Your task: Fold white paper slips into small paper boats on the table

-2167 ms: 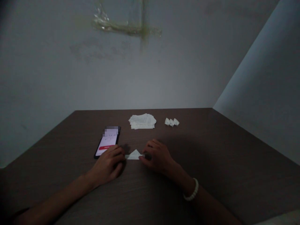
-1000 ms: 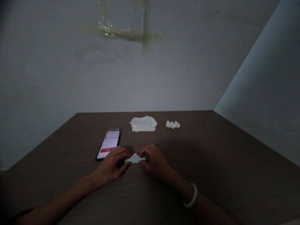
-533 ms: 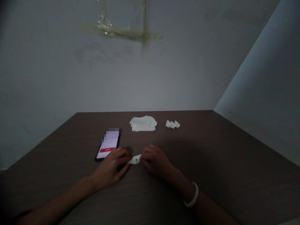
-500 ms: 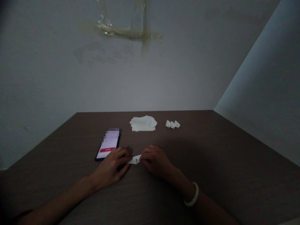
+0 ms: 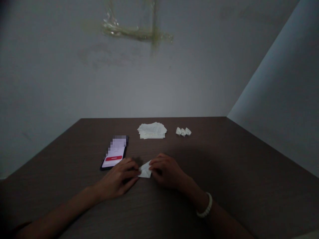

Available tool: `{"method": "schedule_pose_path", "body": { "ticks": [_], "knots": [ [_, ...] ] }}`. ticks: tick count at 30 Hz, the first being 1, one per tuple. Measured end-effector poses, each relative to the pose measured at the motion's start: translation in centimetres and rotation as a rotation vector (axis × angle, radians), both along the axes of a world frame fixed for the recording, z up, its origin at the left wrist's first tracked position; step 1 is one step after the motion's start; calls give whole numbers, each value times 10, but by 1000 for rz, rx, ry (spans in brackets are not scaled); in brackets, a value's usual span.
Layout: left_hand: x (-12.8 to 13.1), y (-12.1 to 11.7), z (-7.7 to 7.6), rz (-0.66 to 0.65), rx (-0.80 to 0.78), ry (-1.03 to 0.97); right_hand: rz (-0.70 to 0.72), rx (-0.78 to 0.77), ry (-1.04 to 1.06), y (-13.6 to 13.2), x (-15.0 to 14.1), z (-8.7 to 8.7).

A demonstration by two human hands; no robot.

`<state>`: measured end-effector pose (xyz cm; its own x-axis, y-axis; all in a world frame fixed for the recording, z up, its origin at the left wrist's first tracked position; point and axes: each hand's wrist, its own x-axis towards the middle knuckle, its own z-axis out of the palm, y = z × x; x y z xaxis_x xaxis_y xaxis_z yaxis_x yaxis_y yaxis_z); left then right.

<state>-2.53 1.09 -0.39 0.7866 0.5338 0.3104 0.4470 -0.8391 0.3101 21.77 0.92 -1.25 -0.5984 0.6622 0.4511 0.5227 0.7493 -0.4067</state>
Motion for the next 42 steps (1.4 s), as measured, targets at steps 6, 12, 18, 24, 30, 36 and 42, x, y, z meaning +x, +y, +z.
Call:
{"method": "schedule_pose_path", "body": {
  "ticks": [6,12,18,24,30,36,42],
  "knots": [
    [0,0,2,-22,-26,-20,-30,-5,-24,0,-5,-1],
    [1,-1,5,1,-70,-82,-33,-3,-64,-1,-5,1],
    [2,0,2,87,-176,-127,84,37,-64,-3,-10,-2],
    [8,-1,0,198,-172,-108,113,92,-143,-4,-11,-5],
    [12,-3,-1,285,-208,-132,121,101,-187,-3,-10,-7],
    [14,-4,1,327,-169,-128,126,102,-203,-3,-11,-5],
    [14,-5,5,303,-71,-64,115,113,-284,-3,-12,-3]
  ]
}}
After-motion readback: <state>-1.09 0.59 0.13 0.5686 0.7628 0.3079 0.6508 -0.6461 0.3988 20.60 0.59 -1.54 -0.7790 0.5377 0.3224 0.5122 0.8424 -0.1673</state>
